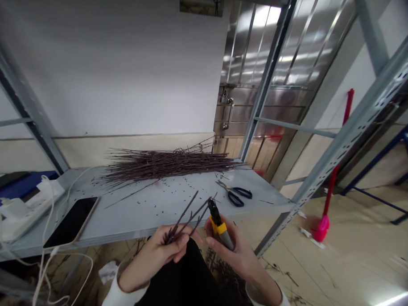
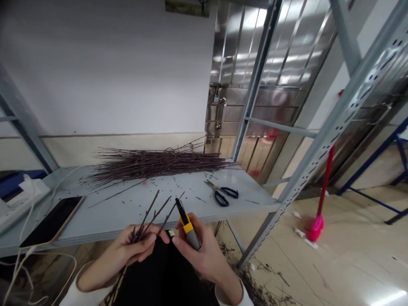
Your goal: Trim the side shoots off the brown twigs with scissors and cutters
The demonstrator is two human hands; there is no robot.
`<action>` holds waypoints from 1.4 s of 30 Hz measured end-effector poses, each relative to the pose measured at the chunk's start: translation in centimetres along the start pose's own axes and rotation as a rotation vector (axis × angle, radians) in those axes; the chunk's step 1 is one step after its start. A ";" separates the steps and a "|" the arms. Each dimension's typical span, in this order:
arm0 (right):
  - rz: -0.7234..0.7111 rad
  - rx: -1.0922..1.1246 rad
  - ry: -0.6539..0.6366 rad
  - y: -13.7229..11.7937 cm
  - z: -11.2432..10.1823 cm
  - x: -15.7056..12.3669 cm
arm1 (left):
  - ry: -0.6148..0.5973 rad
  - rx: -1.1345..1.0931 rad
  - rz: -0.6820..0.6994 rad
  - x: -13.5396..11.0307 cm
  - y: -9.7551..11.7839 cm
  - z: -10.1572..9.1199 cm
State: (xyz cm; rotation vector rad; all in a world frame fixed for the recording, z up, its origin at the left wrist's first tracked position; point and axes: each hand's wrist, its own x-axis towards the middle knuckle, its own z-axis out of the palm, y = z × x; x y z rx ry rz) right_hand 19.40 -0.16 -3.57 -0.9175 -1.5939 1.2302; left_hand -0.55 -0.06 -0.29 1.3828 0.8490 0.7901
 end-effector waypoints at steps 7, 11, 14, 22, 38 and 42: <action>0.004 0.055 -0.024 0.1 0.2 -0.1 | -0.001 -0.016 0.017 -0.2 0.4 -0.1; -0.017 0.059 -0.013 0.2 0.3 -0.2 | 0.022 0.008 0.019 -0.2 0.5 -0.2; -0.027 0.062 -0.002 0.4 0.5 -0.3 | 0.039 0.021 0.028 -0.1 0.3 -0.2; -0.051 0.147 0.071 1.3 0.9 -0.6 | 0.034 0.016 0.035 0.0 0.3 -0.1; -0.070 0.155 0.097 1.2 1.0 -0.7 | 0.018 0.019 0.016 0.0 0.3 0.3; -0.079 0.146 0.112 1.2 0.8 -0.6 | -0.016 0.044 0.022 -0.1 0.0 0.2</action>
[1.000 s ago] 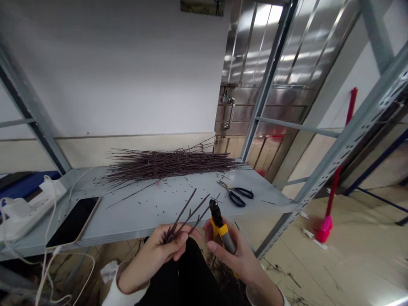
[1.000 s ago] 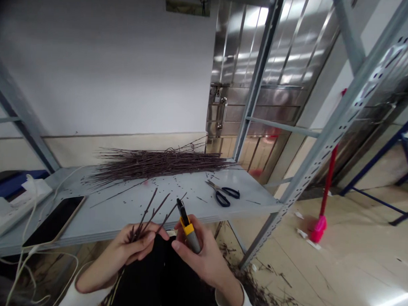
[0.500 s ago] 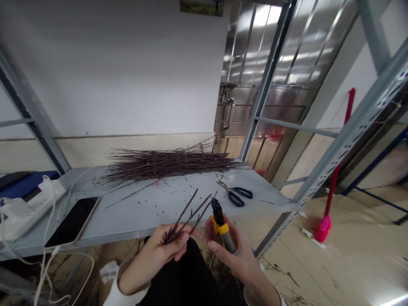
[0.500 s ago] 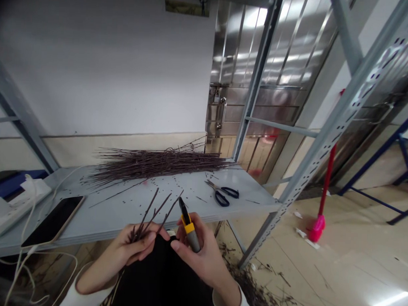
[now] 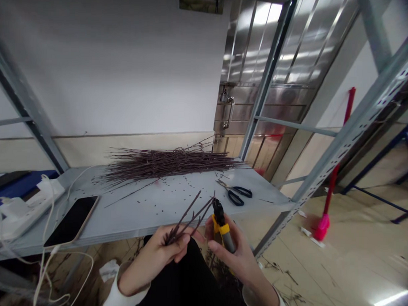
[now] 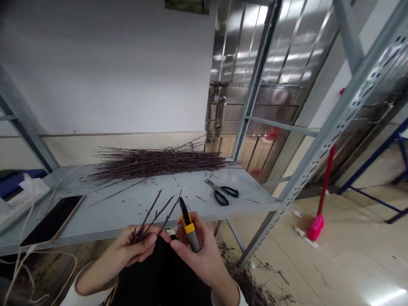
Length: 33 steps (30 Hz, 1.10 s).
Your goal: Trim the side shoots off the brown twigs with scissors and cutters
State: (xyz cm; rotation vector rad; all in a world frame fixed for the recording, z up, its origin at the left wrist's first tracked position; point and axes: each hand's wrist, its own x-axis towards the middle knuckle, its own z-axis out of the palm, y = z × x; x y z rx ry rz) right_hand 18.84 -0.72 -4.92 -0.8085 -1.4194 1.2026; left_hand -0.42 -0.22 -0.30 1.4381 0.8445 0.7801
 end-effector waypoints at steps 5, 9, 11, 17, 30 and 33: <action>0.005 -0.045 0.001 -0.2 -0.3 0.2 | 0.012 0.001 -0.006 -0.2 -0.1 -0.1; 0.002 -0.076 -0.006 -0.2 -0.6 0.1 | 0.040 -0.019 -0.037 -0.3 0.5 0.0; -0.004 -0.091 -0.004 -0.3 -0.7 0.1 | 0.045 -0.020 -0.046 -0.3 0.7 0.1; 0.023 -0.091 -0.002 -0.3 -0.9 0.0 | 0.018 -0.005 -0.035 -0.2 0.6 0.0; 0.032 -0.198 0.022 -0.5 -1.5 0.0 | -0.017 0.006 -0.074 -0.5 0.7 -0.3; 0.002 -0.427 0.097 -0.9 -1.7 0.4 | -0.040 0.062 -0.074 -0.7 0.8 -0.4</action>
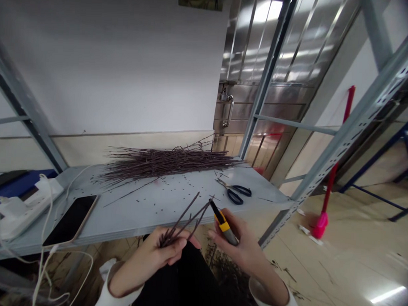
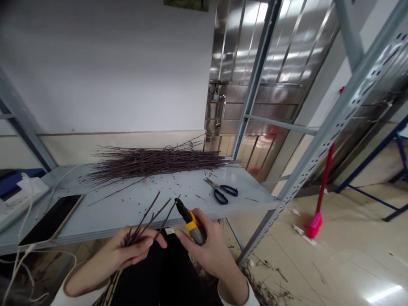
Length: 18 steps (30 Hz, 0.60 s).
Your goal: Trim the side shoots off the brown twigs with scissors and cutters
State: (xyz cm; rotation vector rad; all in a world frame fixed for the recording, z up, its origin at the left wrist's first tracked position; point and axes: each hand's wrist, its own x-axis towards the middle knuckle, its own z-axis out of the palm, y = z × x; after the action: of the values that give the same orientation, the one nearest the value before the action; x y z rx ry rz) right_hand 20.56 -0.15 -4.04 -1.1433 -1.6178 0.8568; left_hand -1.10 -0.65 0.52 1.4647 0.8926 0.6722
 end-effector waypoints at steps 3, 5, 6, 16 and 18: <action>-0.079 -0.217 0.056 0.2 -0.3 0.9 | -0.023 0.034 -0.011 -0.4 0.2 -0.1; -0.122 -0.339 0.099 0.8 -0.3 1.6 | 0.001 0.048 -0.019 -0.6 0.4 0.1; -0.142 -0.399 0.124 1.3 -0.3 1.9 | 0.026 0.054 -0.018 -0.7 0.5 0.2; -0.087 -0.183 0.046 3.0 -0.2 2.1 | 0.317 0.142 0.135 1.1 -1.9 -0.7; 0.007 0.081 -0.095 2.2 0.7 1.0 | 0.344 0.160 0.136 1.5 -2.3 -1.2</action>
State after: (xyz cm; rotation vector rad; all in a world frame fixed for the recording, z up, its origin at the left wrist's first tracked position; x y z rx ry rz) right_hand 20.42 1.46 -5.93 -1.0660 -1.6414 0.9846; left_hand -1.63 1.16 -1.75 1.5894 1.1375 0.9939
